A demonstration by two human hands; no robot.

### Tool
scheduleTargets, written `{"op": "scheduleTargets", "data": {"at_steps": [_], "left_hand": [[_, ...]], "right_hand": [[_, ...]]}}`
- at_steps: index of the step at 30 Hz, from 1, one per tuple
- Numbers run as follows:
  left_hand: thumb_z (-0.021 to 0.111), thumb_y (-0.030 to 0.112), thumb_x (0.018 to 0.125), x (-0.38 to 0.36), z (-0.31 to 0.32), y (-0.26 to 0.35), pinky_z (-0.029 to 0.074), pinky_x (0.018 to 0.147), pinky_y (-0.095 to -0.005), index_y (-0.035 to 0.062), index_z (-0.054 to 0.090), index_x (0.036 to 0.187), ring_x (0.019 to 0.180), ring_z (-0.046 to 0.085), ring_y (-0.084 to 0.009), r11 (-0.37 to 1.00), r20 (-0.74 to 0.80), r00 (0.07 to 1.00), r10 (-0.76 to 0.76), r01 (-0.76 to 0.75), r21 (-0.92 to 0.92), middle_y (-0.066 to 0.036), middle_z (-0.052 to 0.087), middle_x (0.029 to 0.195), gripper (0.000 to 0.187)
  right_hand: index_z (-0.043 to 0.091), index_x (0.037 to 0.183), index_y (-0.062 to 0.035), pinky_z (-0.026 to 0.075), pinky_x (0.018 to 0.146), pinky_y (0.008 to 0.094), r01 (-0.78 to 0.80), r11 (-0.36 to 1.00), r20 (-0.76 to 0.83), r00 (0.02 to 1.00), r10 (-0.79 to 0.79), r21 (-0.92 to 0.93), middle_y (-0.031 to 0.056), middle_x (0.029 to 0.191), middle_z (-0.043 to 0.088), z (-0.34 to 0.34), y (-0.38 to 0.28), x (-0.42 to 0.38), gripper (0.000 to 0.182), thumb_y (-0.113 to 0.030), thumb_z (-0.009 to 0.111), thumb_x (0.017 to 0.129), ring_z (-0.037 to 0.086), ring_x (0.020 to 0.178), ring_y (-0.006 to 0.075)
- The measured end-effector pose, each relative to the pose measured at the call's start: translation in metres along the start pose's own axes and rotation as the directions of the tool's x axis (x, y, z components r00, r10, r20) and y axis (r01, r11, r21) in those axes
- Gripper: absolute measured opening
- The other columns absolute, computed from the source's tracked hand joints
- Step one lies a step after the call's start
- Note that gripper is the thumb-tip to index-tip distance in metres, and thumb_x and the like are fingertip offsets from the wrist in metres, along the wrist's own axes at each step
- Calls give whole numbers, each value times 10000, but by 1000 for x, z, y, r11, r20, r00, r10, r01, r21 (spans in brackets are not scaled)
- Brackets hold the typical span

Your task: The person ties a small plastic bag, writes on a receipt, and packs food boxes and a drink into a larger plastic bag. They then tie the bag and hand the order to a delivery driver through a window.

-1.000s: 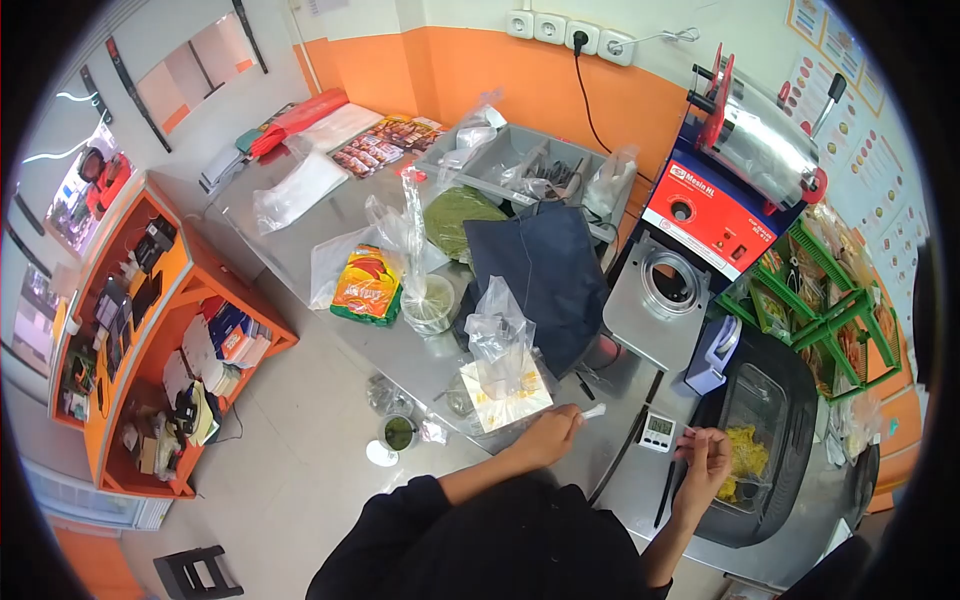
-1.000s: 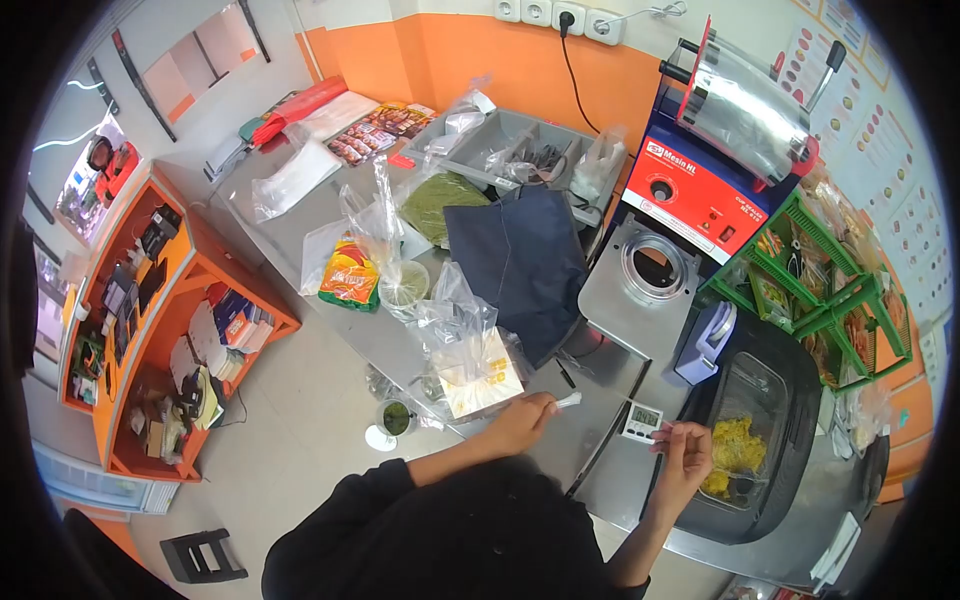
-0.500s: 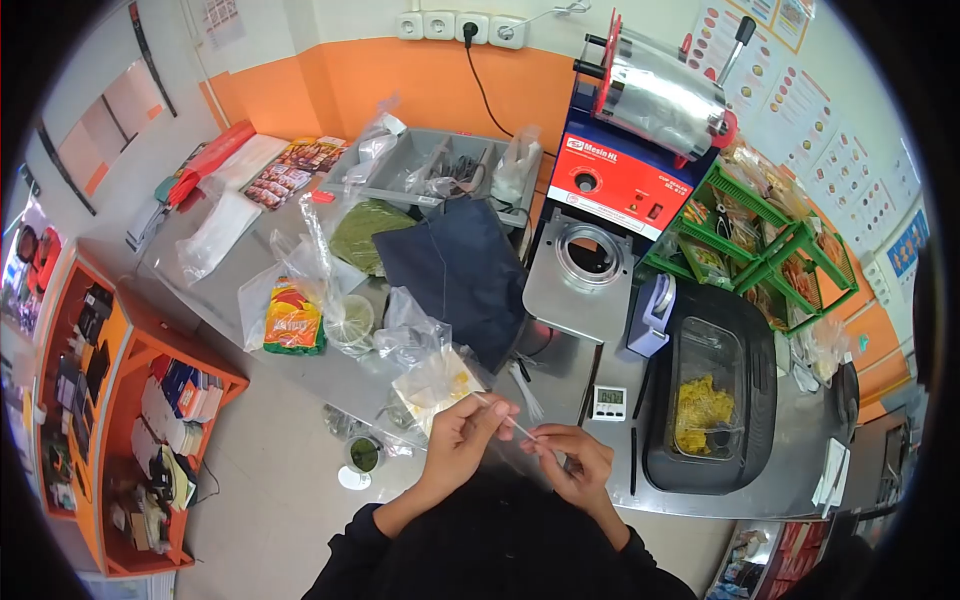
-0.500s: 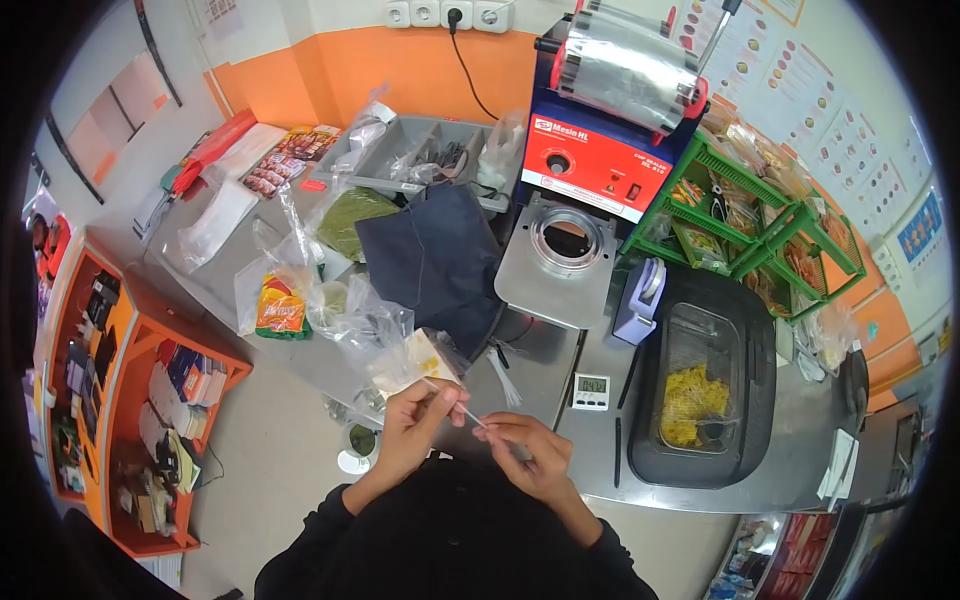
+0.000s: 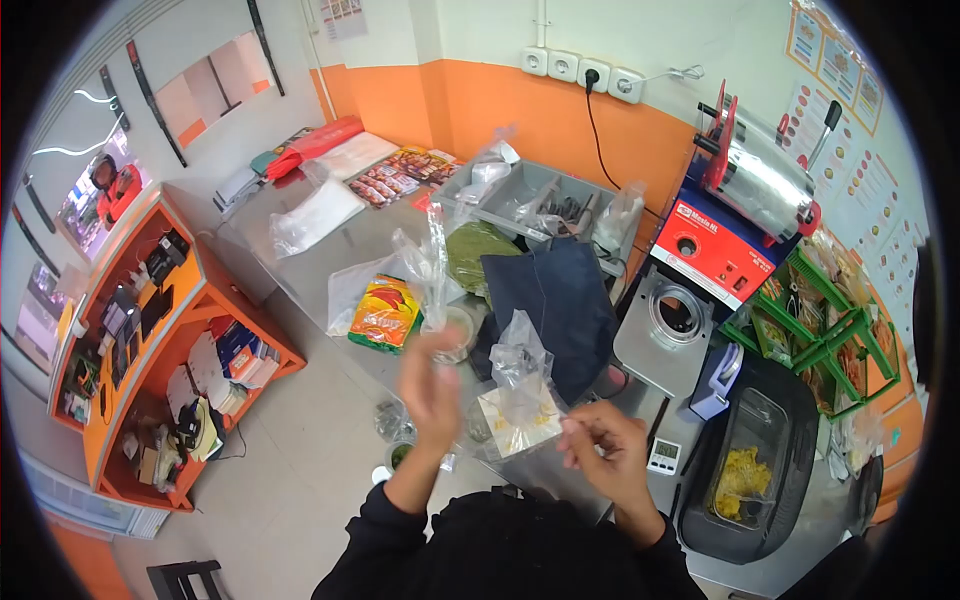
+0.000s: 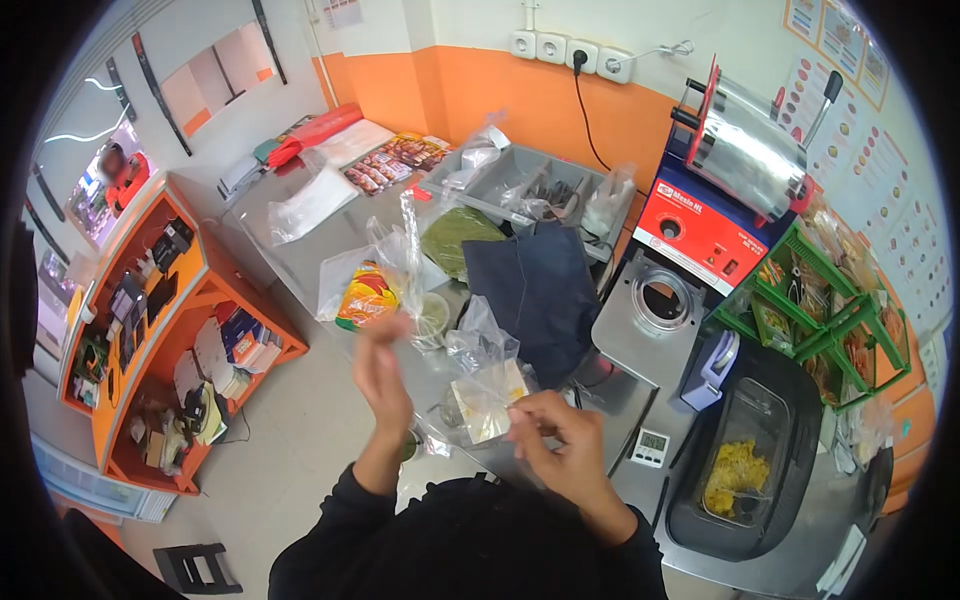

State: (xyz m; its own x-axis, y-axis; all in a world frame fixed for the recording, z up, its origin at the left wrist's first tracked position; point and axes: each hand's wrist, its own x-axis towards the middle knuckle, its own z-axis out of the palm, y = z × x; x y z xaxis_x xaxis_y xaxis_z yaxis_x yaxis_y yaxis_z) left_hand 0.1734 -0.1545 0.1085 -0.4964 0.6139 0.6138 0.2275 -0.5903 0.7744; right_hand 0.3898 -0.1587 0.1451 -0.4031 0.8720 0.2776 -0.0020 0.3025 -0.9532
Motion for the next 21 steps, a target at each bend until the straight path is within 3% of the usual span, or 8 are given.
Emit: {"op": "scheduleTargets", "data": {"at_steps": [1,2,3,7,9,10,15,21], "left_hand": [[709,325,838,24,-2,-15,399,942,-387,-72,468,1227,1059,531,-242,999,-265,963,-40,42,3,-167,557,1112,607],[686,326,853,46,-5,-36,378,962,-398,-73,422,1259,1080,512,-269,893,-323,941,99,59,446,-176,526,1148,627],[664,326,868,64,-6,-58,357,982,-410,-73,377,1291,1100,493,-295,604,-311,917,250,104,790,-185,495,1184,649],[576,291,925,85,10,-138,417,878,-412,-57,501,1162,991,540,-333,338,-377,893,244,287,897,-180,558,1055,428],[521,237,954,86,-2,-154,439,768,-435,-33,586,987,869,573,-340,571,-186,982,-26,167,804,-169,594,897,280],[504,181,957,87,0,-154,437,694,-441,-22,610,859,766,574,-349,645,-169,919,355,-110,757,-162,587,774,249],[513,193,984,104,6,-43,519,714,-289,-68,629,922,800,644,-162,861,-292,896,335,-165,482,-129,671,860,292],[581,192,946,151,41,132,449,687,-202,-35,651,1047,797,576,-53,969,42,983,178,-182,166,-17,664,908,258]], "right_hand": [[617,897,12,470,483,205,8,1000,0,1000,-8,5,63,697,656,-3,1,1,77,-57,589,916,608,542,89],[612,897,8,466,480,204,-9,999,-56,998,11,37,61,689,652,-7,2,2,76,-59,586,919,604,537,88],[607,896,4,462,476,204,-24,997,-116,993,32,69,59,682,647,-10,3,2,75,-62,582,921,599,532,87],[594,892,-1,429,456,190,-3,994,-188,982,24,108,50,667,633,-23,14,1,106,-96,576,935,575,520,76],[591,890,0,421,450,189,-16,996,-232,972,37,91,50,665,630,-31,16,-5,109,-98,575,936,570,517,73],[588,888,1,412,445,188,-37,996,-259,964,57,81,50,664,628,-35,17,-10,113,-100,575,937,566,515,71],[594,894,-4,401,439,189,-85,989,-380,916,125,120,39,656,615,-65,22,-37,111,-107,585,935,552,506,64],[601,897,-11,372,454,177,-53,985,-478,869,126,163,26,669,613,-96,18,-66,120,-127,608,924,539,520,57]]}}
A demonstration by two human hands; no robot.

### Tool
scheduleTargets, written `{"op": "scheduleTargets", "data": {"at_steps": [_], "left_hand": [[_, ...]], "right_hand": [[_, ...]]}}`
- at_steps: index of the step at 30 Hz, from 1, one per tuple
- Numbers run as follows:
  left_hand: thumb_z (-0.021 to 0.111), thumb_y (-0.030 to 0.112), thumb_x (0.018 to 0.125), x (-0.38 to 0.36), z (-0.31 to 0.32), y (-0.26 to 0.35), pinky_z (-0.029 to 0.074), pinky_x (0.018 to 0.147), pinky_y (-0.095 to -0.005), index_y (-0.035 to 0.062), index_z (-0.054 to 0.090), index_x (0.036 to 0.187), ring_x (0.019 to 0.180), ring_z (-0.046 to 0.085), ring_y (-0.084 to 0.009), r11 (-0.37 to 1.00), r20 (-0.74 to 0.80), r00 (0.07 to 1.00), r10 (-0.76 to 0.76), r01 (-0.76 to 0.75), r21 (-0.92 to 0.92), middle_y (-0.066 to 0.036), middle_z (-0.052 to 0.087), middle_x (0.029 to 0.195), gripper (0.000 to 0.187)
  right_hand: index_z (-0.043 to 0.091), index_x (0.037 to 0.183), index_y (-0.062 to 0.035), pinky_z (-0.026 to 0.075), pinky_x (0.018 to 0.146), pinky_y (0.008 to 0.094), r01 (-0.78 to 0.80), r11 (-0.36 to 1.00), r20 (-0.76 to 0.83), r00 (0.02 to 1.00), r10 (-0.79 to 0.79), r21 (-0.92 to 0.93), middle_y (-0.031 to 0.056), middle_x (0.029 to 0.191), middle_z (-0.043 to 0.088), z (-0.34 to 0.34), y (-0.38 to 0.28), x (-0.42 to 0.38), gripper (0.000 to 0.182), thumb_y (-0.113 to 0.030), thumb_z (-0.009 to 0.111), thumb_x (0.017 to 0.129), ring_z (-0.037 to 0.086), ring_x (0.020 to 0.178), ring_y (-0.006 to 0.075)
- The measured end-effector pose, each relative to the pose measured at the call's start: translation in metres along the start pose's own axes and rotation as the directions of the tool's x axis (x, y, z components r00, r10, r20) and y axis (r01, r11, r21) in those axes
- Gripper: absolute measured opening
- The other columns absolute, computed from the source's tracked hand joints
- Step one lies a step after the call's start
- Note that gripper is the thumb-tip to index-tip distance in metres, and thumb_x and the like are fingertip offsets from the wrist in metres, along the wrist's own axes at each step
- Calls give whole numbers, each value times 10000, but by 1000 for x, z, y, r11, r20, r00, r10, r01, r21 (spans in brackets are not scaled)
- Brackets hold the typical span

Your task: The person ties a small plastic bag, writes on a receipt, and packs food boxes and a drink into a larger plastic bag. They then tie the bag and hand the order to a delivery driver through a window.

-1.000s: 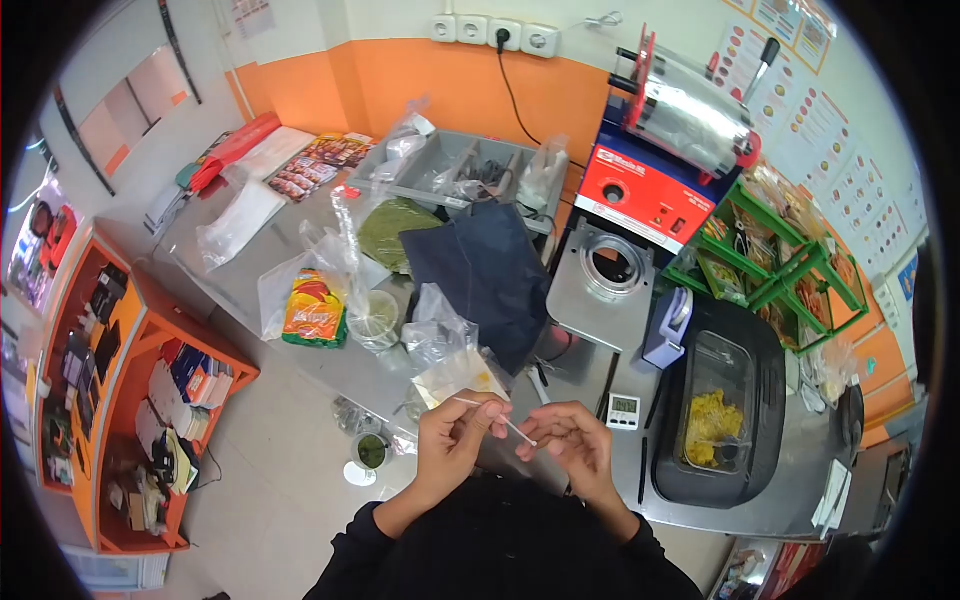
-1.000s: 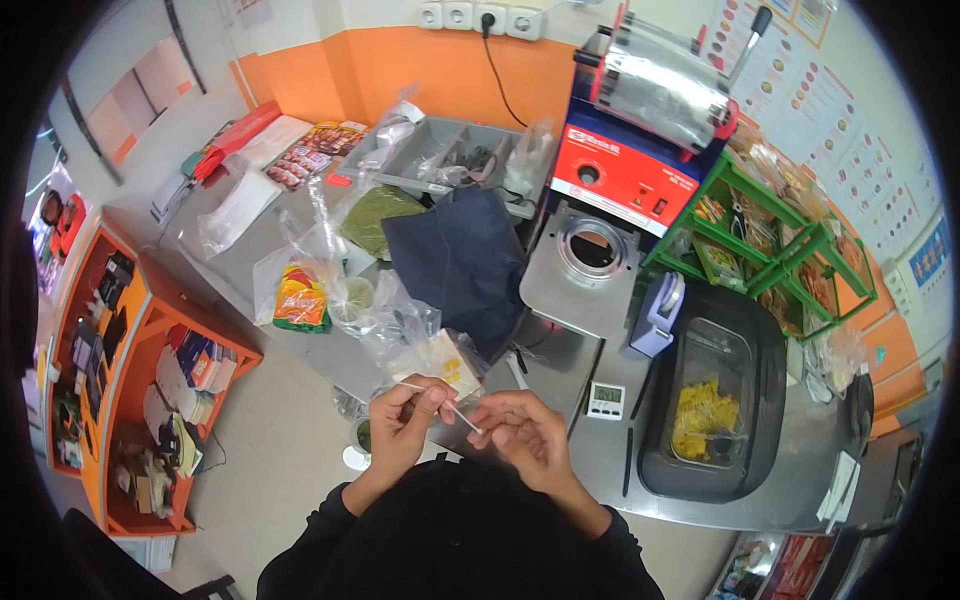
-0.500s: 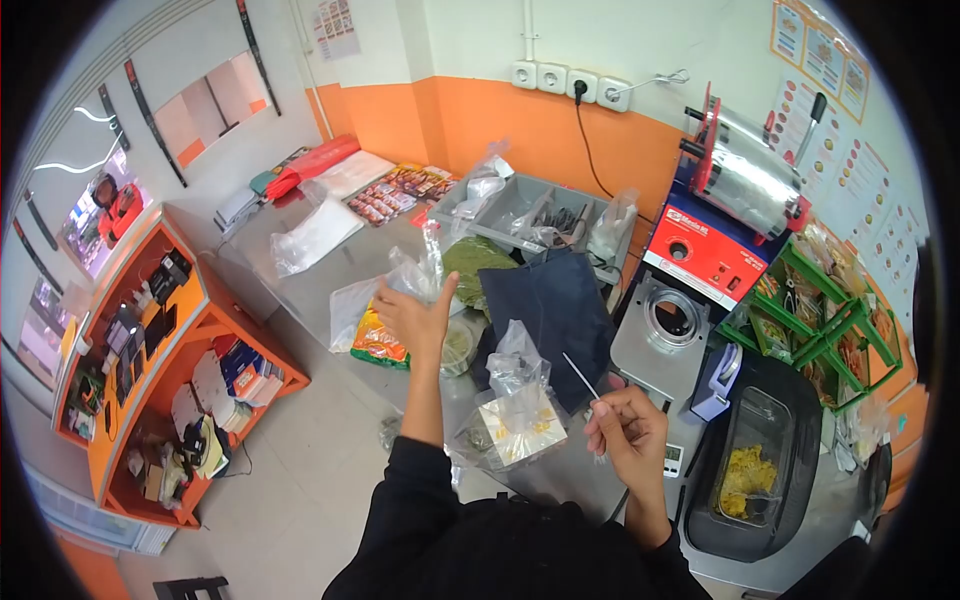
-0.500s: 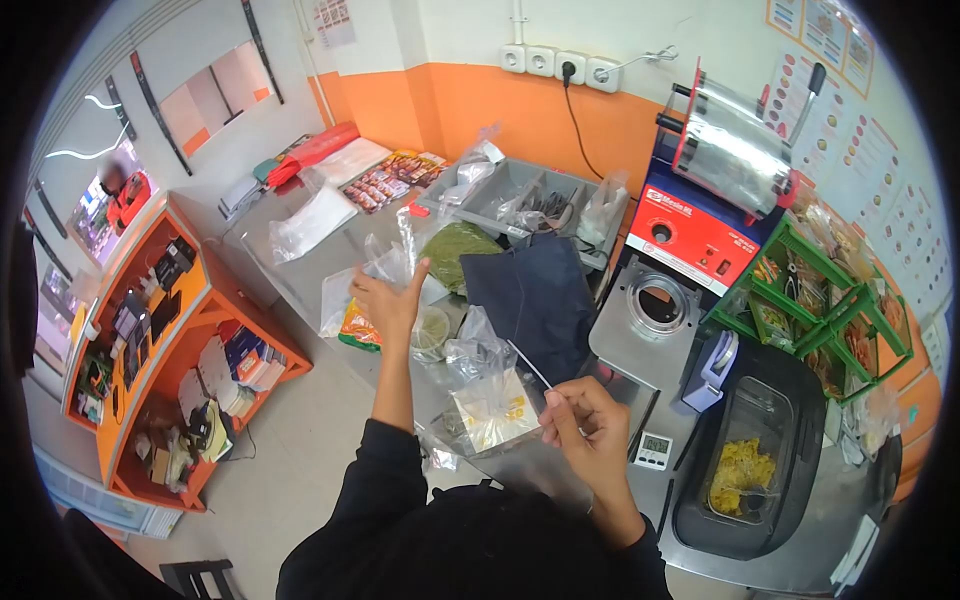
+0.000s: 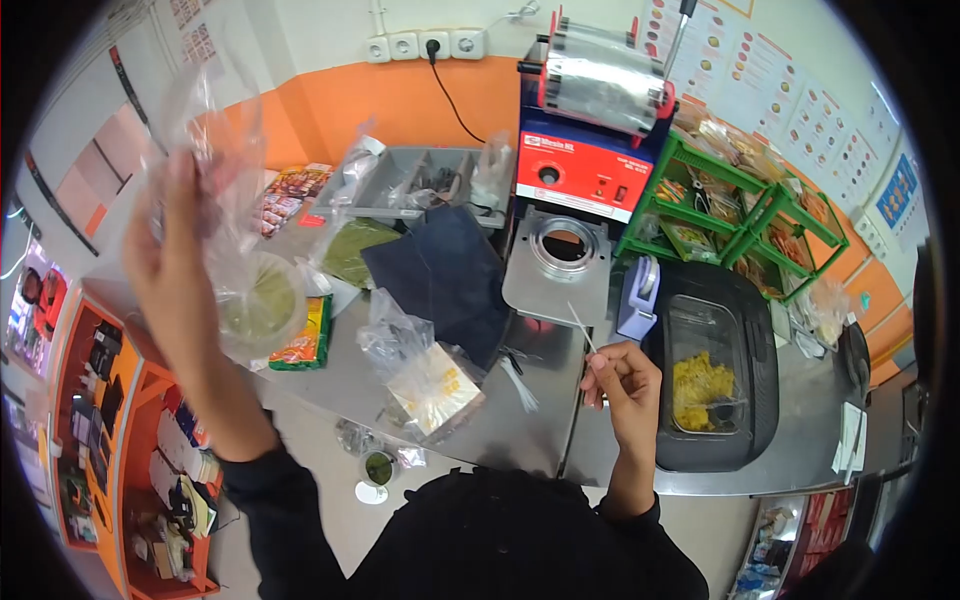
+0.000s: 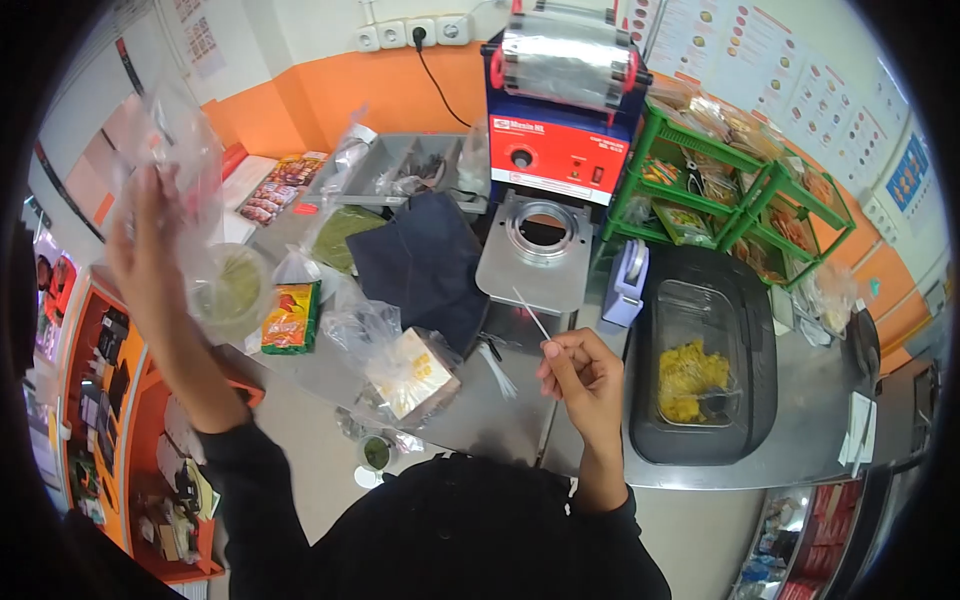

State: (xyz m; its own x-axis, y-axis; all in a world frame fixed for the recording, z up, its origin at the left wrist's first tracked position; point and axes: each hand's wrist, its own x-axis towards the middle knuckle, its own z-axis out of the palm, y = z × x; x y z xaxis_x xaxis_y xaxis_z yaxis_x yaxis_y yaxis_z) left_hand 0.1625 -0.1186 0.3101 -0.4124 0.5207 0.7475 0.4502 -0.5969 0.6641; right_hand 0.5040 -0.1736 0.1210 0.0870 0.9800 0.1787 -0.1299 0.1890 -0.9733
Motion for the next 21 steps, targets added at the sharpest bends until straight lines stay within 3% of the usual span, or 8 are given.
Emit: {"op": "scheduleTargets", "data": {"at_steps": [2,6,9,12,13,17,19,21], "left_hand": [[584,191,943,0,4,19,438,683,-196,-29,646,1065,781,566,-44,993,62,996,-57,63,-95,-8,659,917,259],[607,150,922,-35,-4,17,446,671,-198,-8,632,1076,791,585,-55,919,334,921,-200,294,-261,-26,634,920,222],[584,185,940,-102,14,17,422,634,-221,11,666,899,709,541,-67,933,470,850,-240,336,-129,-9,623,776,197],[551,124,950,-163,45,13,435,653,-241,-20,662,903,698,545,-91,901,650,742,-164,381,-208,-45,644,821,188],[548,120,953,-184,54,5,444,669,-247,-26,660,917,716,555,-100,879,700,692,-176,431,-206,-54,646,832,187],[529,134,970,-241,77,-31,467,721,-258,-24,657,980,802,588,-110,723,797,512,-319,676,-146,-62,655,867,203],[521,144,977,-261,81,-50,472,730,-255,-24,652,1001,826,595,-104,707,769,526,-364,693,-139,-64,660,886,215],[501,176,991,-269,80,-56,478,731,-234,-33,641,1033,836,602,-87,716,712,578,-399,681,-152,-61,672,927,255]], "right_hand": [[616,919,-18,365,459,172,-3,1000,-2,1000,3,13,25,695,618,-5,-3,-4,111,-129,616,918,544,544,55],[647,933,-4,387,463,176,25,994,86,996,-34,107,132,1047,625,-4,-4,-12,106,-100,636,889,566,597,63],[664,866,25,418,444,175,-139,958,412,911,24,251,234,1292,490,-10,-5,-24,73,-34,623,871,596,578,85],[664,846,34,427,434,184,-197,931,567,824,-14,308,250,1302,481,-13,-3,-36,57,-6,625,859,626,577,108],[666,839,40,499,507,222,-266,903,604,797,9,337,242,1287,483,-15,3,-40,61,2,624,862,675,746,173],[671,868,27,548,611,271,-323,803,545,839,-3,501,224,1271,489,-5,64,-60,63,-6,618,873,656,932,237],[660,865,33,533,619,289,-263,791,392,919,31,553,183,1207,555,-1,81,-65,87,-35,611,888,599,1076,306],[658,863,25,521,594,275,-264,801,348,935,74,537,192,1207,548,-5,83,-68,85,-43,613,887,623,1005,283]]}}
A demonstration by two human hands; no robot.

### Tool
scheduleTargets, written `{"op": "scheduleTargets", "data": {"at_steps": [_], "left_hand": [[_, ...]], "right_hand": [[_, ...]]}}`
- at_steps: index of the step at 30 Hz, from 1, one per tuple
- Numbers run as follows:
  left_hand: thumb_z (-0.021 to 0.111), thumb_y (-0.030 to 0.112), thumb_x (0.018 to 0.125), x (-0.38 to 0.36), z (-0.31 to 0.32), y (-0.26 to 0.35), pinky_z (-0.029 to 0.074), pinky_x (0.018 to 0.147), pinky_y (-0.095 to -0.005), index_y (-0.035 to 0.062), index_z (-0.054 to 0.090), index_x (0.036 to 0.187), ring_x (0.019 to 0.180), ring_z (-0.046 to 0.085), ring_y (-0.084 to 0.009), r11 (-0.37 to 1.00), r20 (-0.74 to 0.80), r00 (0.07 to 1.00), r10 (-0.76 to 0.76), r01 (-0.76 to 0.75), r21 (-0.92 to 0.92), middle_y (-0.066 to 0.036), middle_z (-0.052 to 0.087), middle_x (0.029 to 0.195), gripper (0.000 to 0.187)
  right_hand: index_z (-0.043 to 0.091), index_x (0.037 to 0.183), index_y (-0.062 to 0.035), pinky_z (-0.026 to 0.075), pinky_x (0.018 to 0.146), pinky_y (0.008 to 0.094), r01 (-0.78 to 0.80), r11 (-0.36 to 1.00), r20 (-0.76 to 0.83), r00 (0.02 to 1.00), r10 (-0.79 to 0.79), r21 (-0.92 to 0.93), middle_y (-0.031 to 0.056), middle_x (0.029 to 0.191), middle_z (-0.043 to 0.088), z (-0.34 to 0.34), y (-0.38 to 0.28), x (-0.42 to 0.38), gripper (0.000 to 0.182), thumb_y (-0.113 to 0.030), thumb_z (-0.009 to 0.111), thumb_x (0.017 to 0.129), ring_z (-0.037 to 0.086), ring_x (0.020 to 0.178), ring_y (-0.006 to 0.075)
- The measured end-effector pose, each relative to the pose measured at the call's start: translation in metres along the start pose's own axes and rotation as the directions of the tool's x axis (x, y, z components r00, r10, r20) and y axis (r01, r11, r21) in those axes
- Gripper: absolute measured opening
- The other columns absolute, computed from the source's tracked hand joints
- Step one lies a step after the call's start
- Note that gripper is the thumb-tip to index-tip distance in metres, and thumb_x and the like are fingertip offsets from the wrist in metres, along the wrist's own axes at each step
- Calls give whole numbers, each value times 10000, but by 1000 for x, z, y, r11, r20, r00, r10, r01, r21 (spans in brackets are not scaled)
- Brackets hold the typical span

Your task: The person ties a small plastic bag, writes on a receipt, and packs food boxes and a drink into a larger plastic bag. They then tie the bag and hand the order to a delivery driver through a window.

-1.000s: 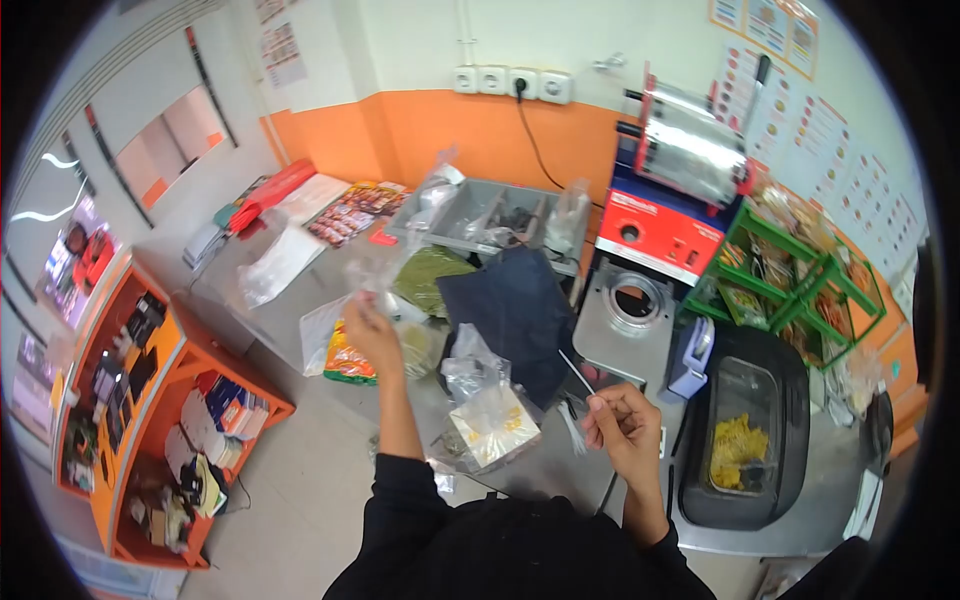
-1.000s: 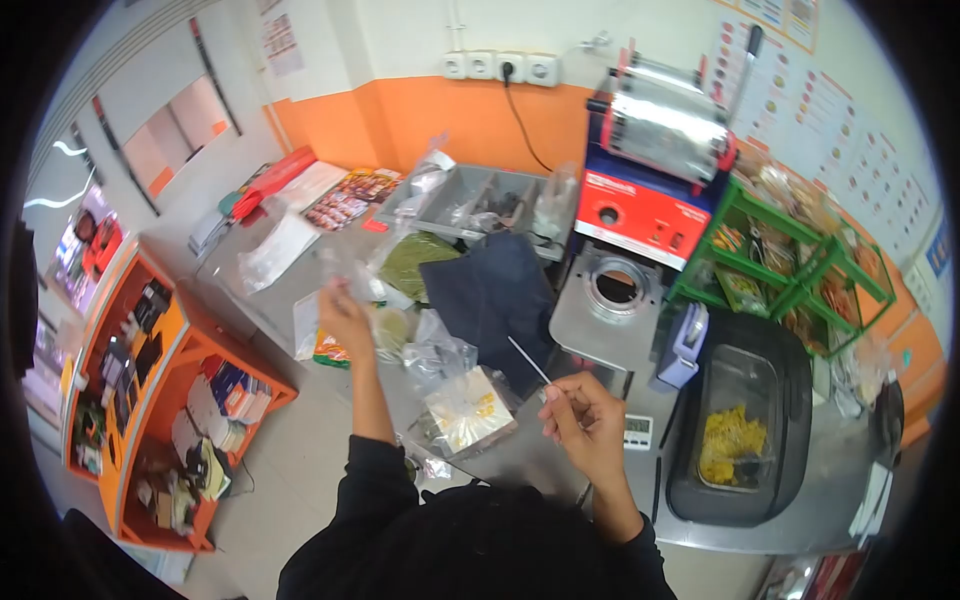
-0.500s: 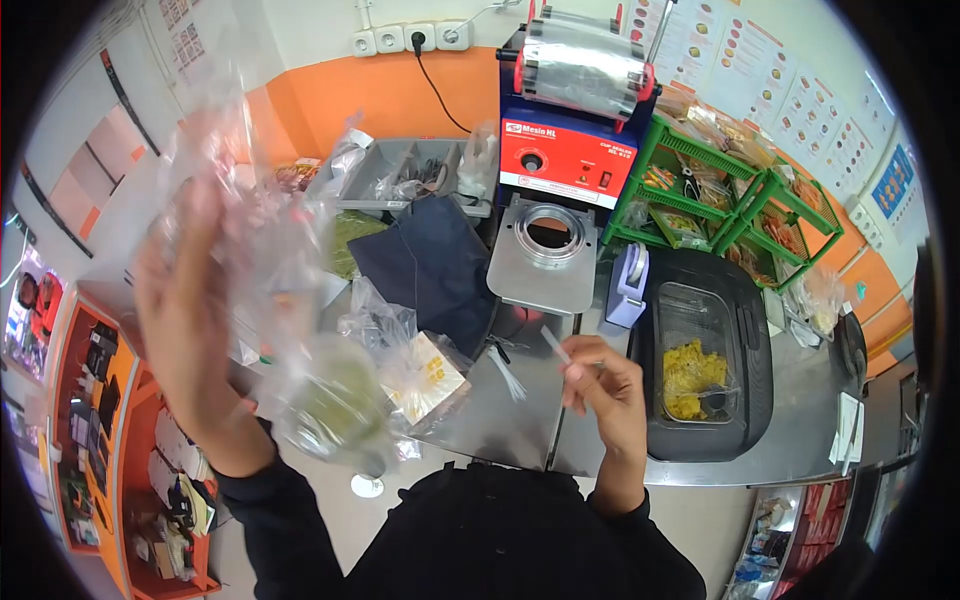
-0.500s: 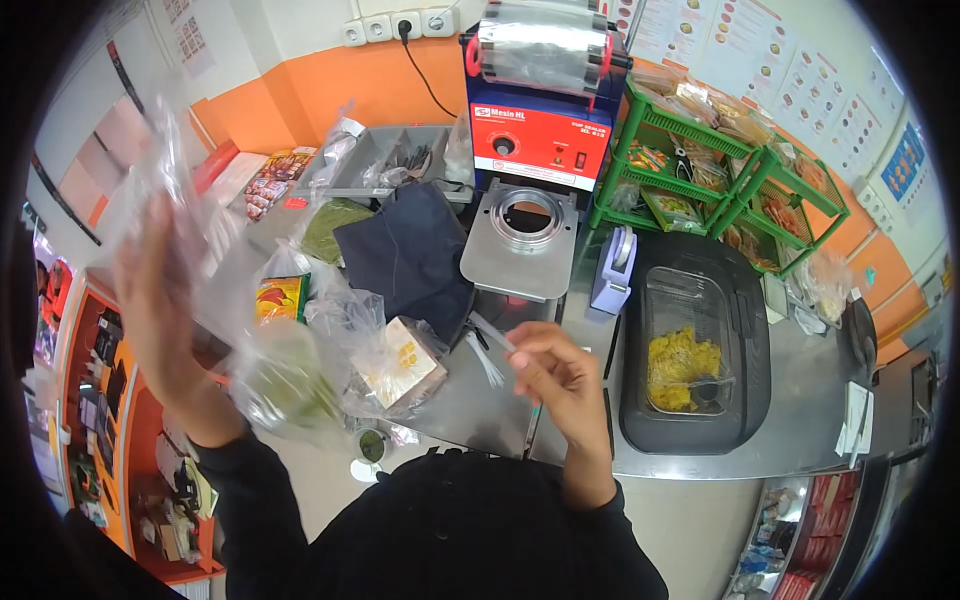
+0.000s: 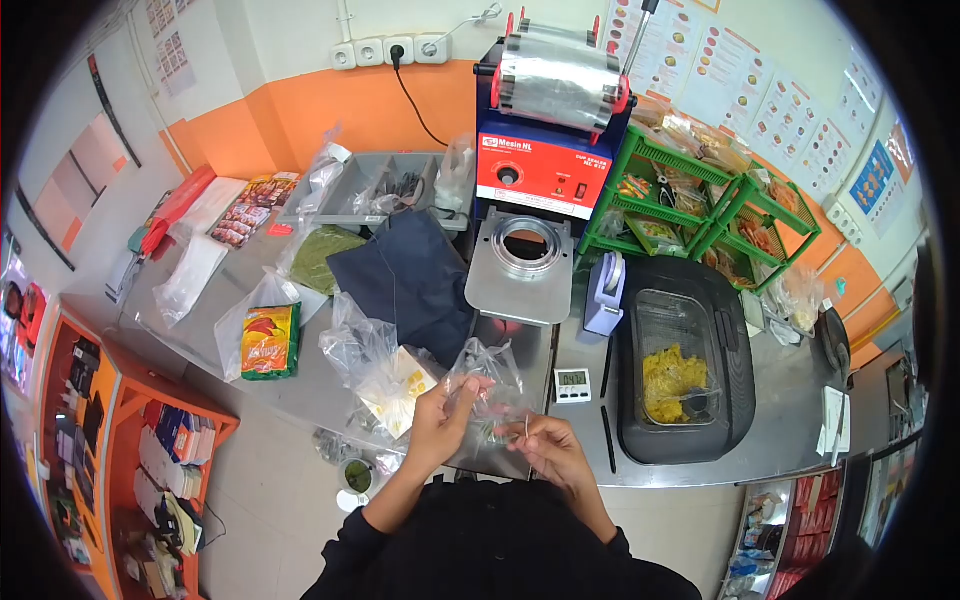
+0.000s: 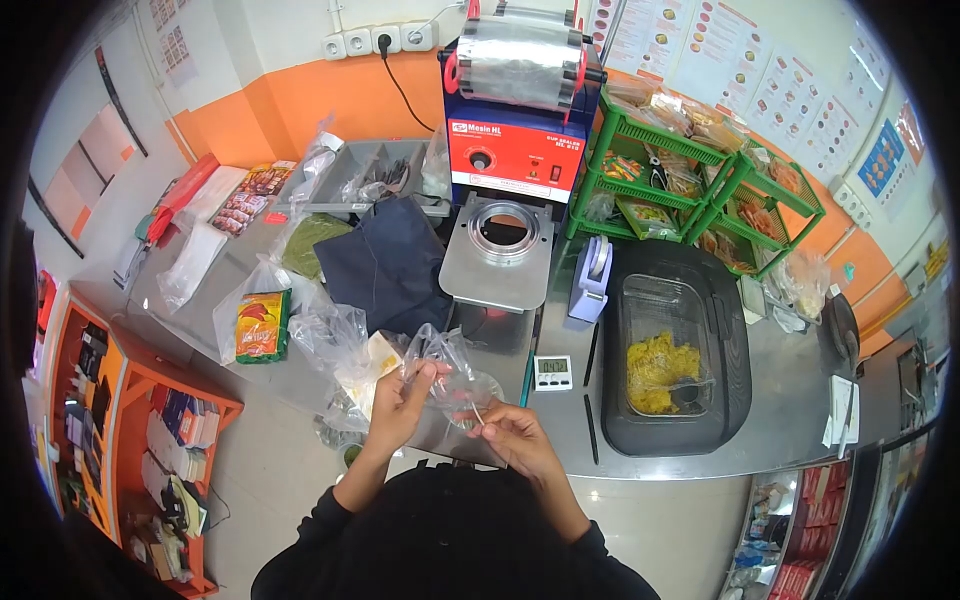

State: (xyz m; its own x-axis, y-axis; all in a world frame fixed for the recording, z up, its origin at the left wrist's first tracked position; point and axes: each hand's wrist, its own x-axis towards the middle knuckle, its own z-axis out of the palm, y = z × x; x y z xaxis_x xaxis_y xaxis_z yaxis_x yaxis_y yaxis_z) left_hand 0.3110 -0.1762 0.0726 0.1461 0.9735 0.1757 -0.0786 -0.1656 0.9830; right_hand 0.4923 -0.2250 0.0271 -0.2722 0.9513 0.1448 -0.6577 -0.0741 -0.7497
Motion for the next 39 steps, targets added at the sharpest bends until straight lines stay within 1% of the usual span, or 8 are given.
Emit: {"op": "scheduleTargets", "data": {"at_steps": [10,16,18,21,25,31,37,39], "left_hand": [[559,51,938,7,6,3,462,753,-226,-19,601,1027,892,608,-111,987,-34,997,-68,62,-145,-119,682,980,120],[561,43,924,15,-3,-2,407,804,-218,34,577,1040,933,540,-81,862,-8,901,434,-413,295,-110,634,1117,117],[520,49,943,12,-7,1,404,904,-282,62,531,1024,1039,566,-165,988,98,994,50,-35,-150,-148,623,1160,83],[480,106,964,16,-4,9,428,938,-357,68,463,1004,1051,587,-223,869,116,993,-1,58,-492,-216,607,1174,58],[452,105,965,19,-7,13,415,987,-394,84,400,987,1127,573,-272,839,166,985,-38,122,-530,-249,593,1181,60],[440,87,964,13,-6,9,401,1030,-415,-4,512,1110,1184,546,-300,784,261,962,83,99,-613,-247,588,1189,187],[596,41,897,4,-1,36,467,851,-249,-32,645,1129,955,643,-153,958,34,997,65,-53,-282,-134,686,1033,248],[680,-7,822,5,-1,42,503,757,-235,-6,678,1083,843,673,-150,954,-78,955,286,-276,118,-109,701,971,262]], "right_hand": [[666,809,71,424,430,186,249,797,-56,941,-333,-550,193,1373,359,51,-67,26,28,45,656,810,586,626,92],[625,753,66,455,458,186,192,910,-50,973,-226,-367,181,1302,401,50,-61,41,71,53,634,822,595,646,104],[608,712,39,442,487,198,349,793,25,920,-390,-500,156,1174,435,46,-56,37,80,64,640,780,559,611,93],[597,693,25,410,494,212,371,509,112,877,-467,-777,138,1085,425,38,-55,33,72,67,652,714,519,571,93],[593,685,23,372,469,208,363,230,228,859,-459,-903,145,1085,424,36,-57,35,76,54,662,673,492,548,84],[619,731,6,313,439,201,271,304,102,876,-472,-913,120,1021,449,53,-48,45,84,30,696,706,432,515,50],[659,799,-3,351,431,209,333,213,197,853,-483,-918,101,1005,456,60,-47,42,81,-7,726,756,464,525,58],[662,800,-2,420,463,216,471,70,328,706,-628,-879,111,991,540,63,-44,44,132,-5,763,714,535,563,83]]}}
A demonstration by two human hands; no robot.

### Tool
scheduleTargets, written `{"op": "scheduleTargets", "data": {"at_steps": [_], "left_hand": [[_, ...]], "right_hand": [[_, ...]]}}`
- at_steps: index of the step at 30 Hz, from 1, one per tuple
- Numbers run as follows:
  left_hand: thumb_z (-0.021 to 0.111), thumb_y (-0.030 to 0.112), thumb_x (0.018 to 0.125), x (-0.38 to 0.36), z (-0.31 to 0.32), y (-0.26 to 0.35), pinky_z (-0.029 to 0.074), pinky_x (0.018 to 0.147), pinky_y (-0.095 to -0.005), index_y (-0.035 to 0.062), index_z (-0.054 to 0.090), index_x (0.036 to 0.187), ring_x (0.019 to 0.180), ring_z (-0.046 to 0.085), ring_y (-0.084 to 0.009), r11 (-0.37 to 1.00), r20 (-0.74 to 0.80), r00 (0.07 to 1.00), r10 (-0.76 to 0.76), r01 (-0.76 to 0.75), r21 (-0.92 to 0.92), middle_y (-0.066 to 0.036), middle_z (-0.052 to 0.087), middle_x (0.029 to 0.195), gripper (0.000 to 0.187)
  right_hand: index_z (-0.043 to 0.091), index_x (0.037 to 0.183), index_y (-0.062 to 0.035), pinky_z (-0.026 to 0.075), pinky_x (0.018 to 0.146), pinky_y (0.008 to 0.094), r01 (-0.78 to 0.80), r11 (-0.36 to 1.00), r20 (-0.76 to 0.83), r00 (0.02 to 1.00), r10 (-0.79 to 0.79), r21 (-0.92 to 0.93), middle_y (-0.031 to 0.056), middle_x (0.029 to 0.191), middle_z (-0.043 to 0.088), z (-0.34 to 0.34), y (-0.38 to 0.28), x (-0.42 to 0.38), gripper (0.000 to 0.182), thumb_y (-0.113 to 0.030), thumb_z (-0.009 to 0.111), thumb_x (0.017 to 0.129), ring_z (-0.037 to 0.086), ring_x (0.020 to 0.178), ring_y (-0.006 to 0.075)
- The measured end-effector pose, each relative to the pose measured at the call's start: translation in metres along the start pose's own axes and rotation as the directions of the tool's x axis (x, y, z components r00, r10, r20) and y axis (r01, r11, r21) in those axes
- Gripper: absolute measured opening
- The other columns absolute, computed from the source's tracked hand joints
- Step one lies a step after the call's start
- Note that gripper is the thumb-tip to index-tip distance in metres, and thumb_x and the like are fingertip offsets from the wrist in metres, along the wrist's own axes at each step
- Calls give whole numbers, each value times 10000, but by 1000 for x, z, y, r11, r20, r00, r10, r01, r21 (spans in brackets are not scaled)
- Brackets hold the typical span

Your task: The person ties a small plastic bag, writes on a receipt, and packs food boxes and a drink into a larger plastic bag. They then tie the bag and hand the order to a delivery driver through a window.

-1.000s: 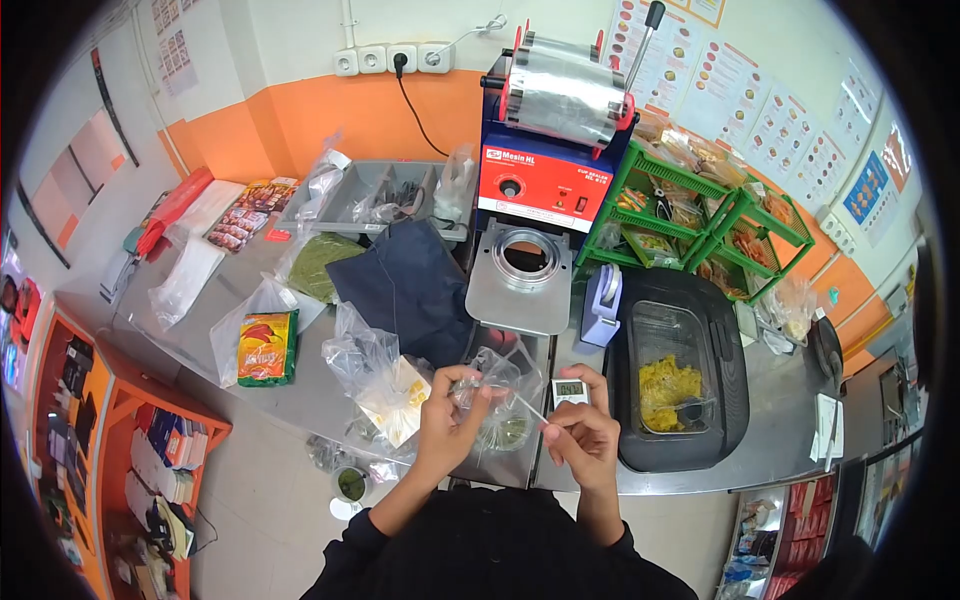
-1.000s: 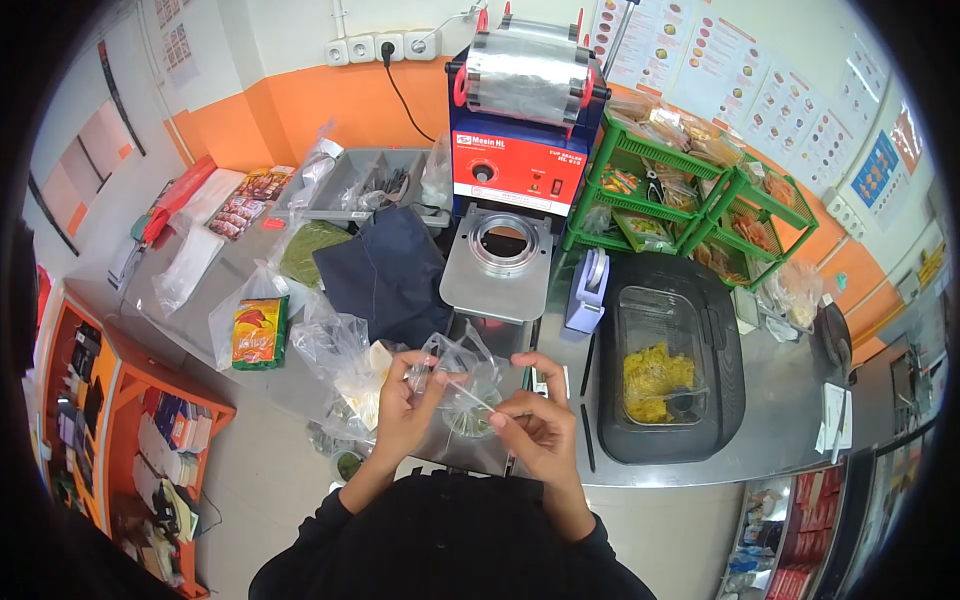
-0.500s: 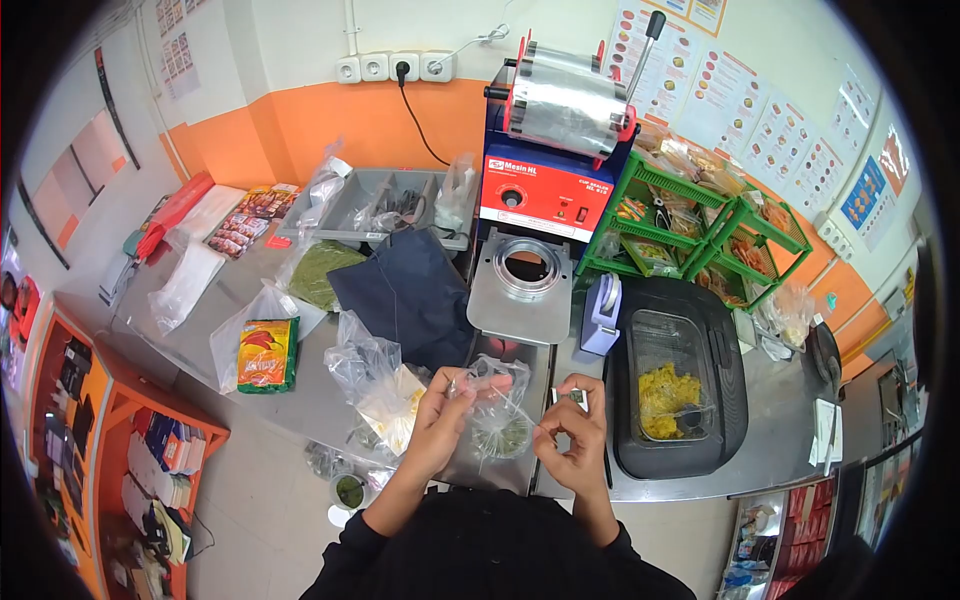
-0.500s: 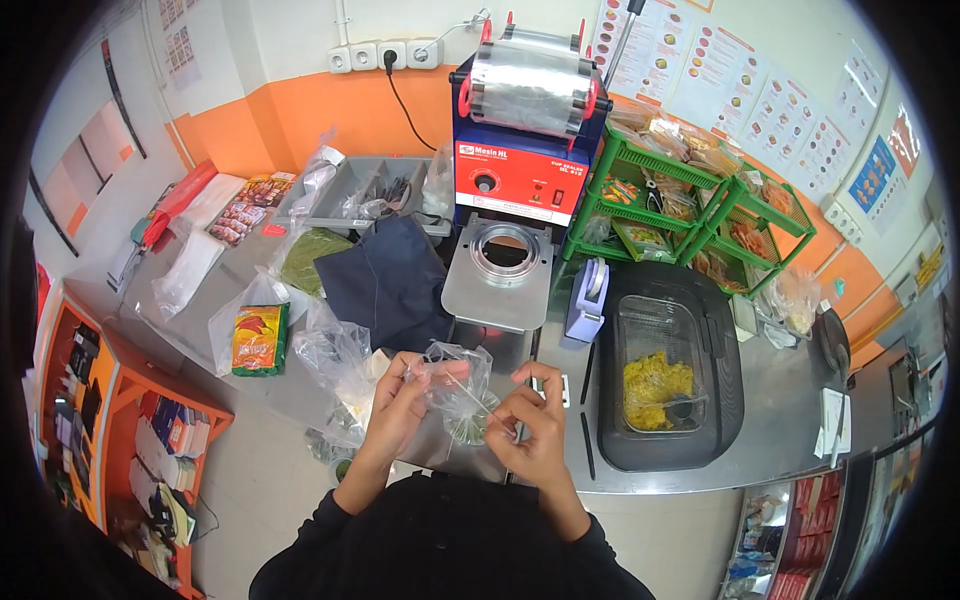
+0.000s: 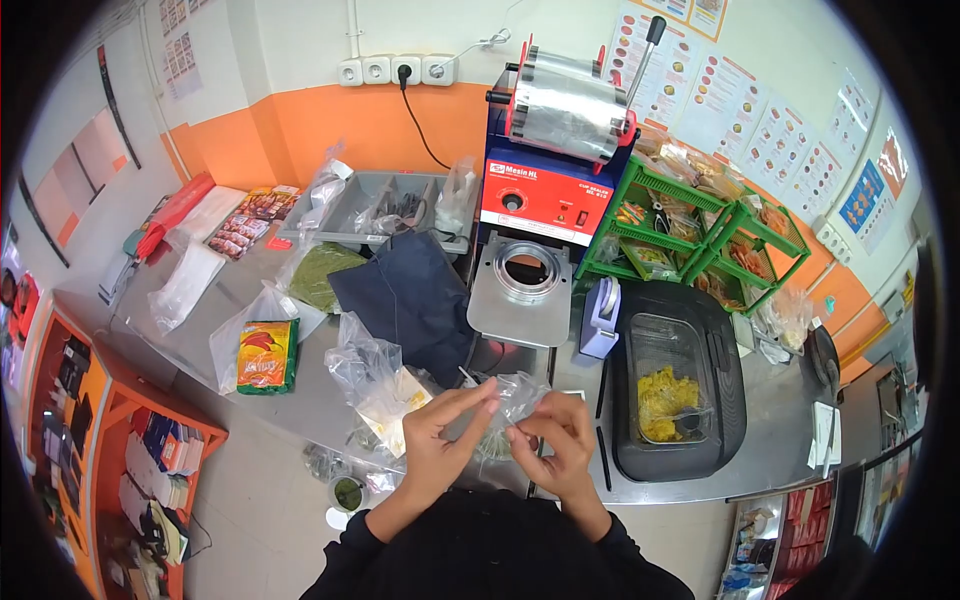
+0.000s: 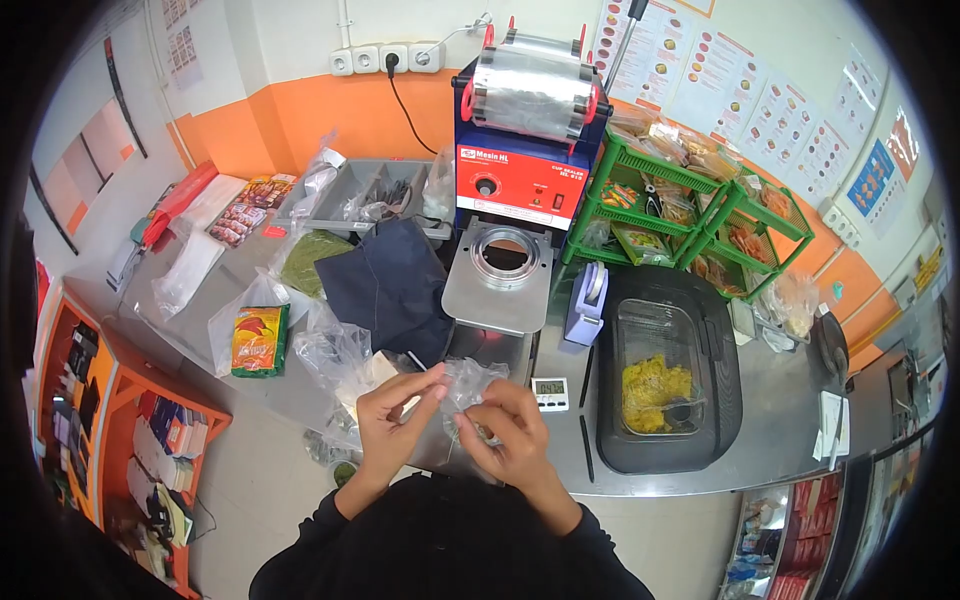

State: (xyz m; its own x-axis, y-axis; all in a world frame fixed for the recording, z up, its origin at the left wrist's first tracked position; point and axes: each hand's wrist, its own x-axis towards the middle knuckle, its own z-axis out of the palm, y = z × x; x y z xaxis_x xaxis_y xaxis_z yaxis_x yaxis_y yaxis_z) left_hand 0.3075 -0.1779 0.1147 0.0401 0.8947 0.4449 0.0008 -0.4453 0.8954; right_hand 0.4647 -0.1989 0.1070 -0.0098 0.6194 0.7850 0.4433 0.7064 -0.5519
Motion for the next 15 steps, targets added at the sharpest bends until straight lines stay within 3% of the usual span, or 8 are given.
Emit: {"op": "scheduleTargets", "data": {"at_steps": [1,3,7,9,13,15], "left_hand": [[680,-7,822,1,0,4,503,757,-235,-6,678,1083,843,673,-150,1000,-1,1000,1,-1,0,-109,701,971,262],[699,-6,799,2,-1,12,523,725,-256,25,695,1066,828,682,-165,966,-9,988,156,-151,209,-111,702,953,268],[684,-20,802,10,-3,24,532,713,-266,31,693,1075,828,689,-192,941,15,975,221,-218,258,-110,699,954,277],[670,-28,812,14,-7,23,537,724,-260,26,687,1083,840,686,-181,969,42,987,154,-160,188,-115,692,969,277],[659,-29,823,16,-14,12,539,751,-255,22,680,1093,857,681,-164,998,37,999,34,-35,44,-121,684,990,275],[644,-32,836,15,-18,5,537,784,-254,18,670,1108,889,670,-146,968,193,973,-125,162,-191,-125,678,1002,277]], "right_hand": [[662,800,-2,420,463,216,2,1000,0,1000,-2,1,111,991,540,0,0,2,132,-5,763,714,535,563,83],[653,785,-13,487,534,224,246,968,50,969,-243,-59,131,928,643,-2,2,11,167,20,774,674,618,637,121],[656,794,6,534,615,246,151,976,134,976,-172,154,118,879,690,-5,3,28,184,33,782,663,667,730,170],[666,811,21,550,660,287,28,958,154,985,-75,286,125,907,678,-4,3,32,158,35,765,688,676,766,223],[683,851,13,551,697,290,-9,960,213,976,-53,279,125,898,675,-3,2,32,178,31,759,691,681,808,229],[699,887,-7,551,695,287,-20,970,267,963,-46,241,112,873,671,-7,4,30,187,20,743,706,679,830,214]]}}
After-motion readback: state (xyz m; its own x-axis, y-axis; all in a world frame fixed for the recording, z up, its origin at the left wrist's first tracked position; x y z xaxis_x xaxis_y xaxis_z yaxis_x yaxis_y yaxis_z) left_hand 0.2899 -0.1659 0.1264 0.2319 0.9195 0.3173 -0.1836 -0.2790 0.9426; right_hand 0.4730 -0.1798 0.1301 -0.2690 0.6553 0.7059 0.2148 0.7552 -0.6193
